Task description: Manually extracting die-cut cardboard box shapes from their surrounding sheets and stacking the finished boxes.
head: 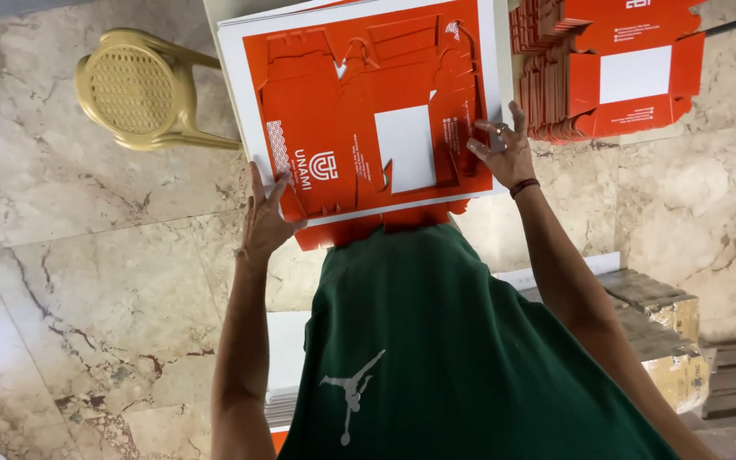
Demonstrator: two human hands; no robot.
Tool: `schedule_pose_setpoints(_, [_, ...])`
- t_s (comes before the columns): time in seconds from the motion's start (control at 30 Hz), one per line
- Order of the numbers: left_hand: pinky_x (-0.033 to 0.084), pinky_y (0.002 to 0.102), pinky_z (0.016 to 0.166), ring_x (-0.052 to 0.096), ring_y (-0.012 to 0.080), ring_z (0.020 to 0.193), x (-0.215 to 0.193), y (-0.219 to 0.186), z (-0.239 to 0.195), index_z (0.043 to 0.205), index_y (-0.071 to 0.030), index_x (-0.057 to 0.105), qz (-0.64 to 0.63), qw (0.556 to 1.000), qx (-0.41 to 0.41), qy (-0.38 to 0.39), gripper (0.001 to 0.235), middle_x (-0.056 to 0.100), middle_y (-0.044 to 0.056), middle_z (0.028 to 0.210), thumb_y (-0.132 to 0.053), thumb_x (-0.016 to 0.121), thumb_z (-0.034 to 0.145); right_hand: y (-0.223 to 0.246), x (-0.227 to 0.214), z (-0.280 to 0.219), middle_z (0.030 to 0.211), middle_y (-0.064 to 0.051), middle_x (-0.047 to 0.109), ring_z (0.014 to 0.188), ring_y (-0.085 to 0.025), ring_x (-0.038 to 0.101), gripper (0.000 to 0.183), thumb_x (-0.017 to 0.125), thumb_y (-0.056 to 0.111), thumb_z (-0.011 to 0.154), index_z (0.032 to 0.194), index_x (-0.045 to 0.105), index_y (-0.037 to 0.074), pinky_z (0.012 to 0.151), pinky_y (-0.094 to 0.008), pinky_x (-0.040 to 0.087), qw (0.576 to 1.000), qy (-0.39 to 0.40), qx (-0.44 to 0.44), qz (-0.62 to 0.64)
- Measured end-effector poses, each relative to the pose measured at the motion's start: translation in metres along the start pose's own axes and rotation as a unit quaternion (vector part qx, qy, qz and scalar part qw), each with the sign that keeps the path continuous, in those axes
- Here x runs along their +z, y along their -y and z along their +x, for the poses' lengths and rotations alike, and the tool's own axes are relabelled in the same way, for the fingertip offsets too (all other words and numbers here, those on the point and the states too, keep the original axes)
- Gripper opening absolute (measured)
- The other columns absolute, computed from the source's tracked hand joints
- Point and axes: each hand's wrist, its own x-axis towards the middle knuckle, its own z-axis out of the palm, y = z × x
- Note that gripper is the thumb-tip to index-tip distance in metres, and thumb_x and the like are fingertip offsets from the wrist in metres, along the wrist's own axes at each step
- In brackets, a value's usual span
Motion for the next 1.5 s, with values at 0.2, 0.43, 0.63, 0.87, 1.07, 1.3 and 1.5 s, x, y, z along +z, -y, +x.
schedule_pose_setpoints(0.2, [0.060,0.054,0.095,0.053,0.0484,0.127,0.009,0.001,-0.011,0.150,-0.017,0.055,0.099,0.992,0.069,-0.034,0.082,0.004,0.020,0.170,-0.004,0.087,0.076,0.020,-0.021,-0.029,0.169,-0.018,0.015,0.149,-0.054,0.024,0.059,0.095,0.035,0.076,0.127,0.069,0.022,0.121,-0.063,0.036,0.992,0.054,-0.112,-0.030])
schedule_pose_setpoints(0.43, [0.057,0.057,0.097,0.044,0.0472,0.134,0.032,0.032,-0.005,0.157,-0.029,0.045,0.184,0.980,0.072,-0.003,0.102,-0.004,0.011,0.171,-0.027,0.092,0.066,0.045,-0.043,-0.063,0.175,-0.008,0.007,0.149,-0.047,0.030,0.077,0.092,0.033,0.065,0.137,0.065,0.027,0.118,-0.052,0.046,0.955,0.211,-0.050,-0.201])
schedule_pose_setpoints(0.63, [0.060,0.056,0.087,0.051,0.0476,0.125,0.037,0.040,-0.008,0.139,-0.026,0.063,0.194,0.963,0.155,-0.102,0.076,0.015,0.012,0.170,-0.019,0.089,0.068,0.038,-0.035,-0.059,0.175,-0.004,0.015,0.137,-0.040,0.042,0.060,0.083,0.036,0.073,0.131,0.070,0.026,0.103,-0.044,0.056,0.912,0.186,-0.114,-0.346])
schedule_pose_setpoints(0.87, [0.064,0.053,0.080,0.050,0.0472,0.127,0.034,0.034,0.000,0.122,-0.027,0.073,0.197,0.965,0.155,-0.077,0.046,0.021,0.007,0.169,-0.021,0.081,0.077,0.030,-0.042,-0.046,0.168,-0.002,0.034,0.128,-0.038,0.052,0.056,0.076,0.043,0.072,0.125,0.071,0.026,0.088,-0.043,0.060,0.898,0.172,-0.182,-0.361])
schedule_pose_setpoints(1.07, [0.057,0.061,0.098,0.050,0.0525,0.130,0.011,0.014,-0.009,0.149,-0.027,0.051,0.092,0.989,0.115,-0.025,0.084,0.009,0.012,0.172,-0.019,0.087,0.073,0.037,-0.052,-0.043,0.169,-0.002,0.032,0.129,-0.039,0.051,0.063,0.079,0.040,0.069,0.129,0.068,0.025,0.093,-0.046,0.059,0.905,0.203,-0.149,-0.343])
schedule_pose_setpoints(1.3, [0.062,0.056,0.090,0.066,0.0520,0.110,0.034,0.044,0.037,0.162,-0.016,0.031,-0.139,0.968,-0.080,-0.191,0.094,0.028,0.027,0.163,-0.047,0.079,0.088,0.034,-0.050,-0.012,0.098,-0.011,0.053,0.094,-0.027,0.059,0.073,0.073,-0.001,0.087,0.152,0.042,0.011,0.093,-0.032,0.058,0.948,0.064,0.197,0.242])
schedule_pose_setpoints(1.5, [0.056,0.054,0.092,0.071,0.0394,0.112,0.032,0.026,0.133,0.141,-0.021,0.054,-0.120,0.947,-0.217,-0.204,0.066,0.072,0.015,0.123,-0.054,0.065,0.085,-0.052,-0.005,0.042,0.085,0.004,0.073,0.079,-0.021,0.073,0.050,0.087,0.066,0.091,0.121,0.069,0.029,0.073,-0.043,0.059,0.976,-0.047,0.174,-0.124])
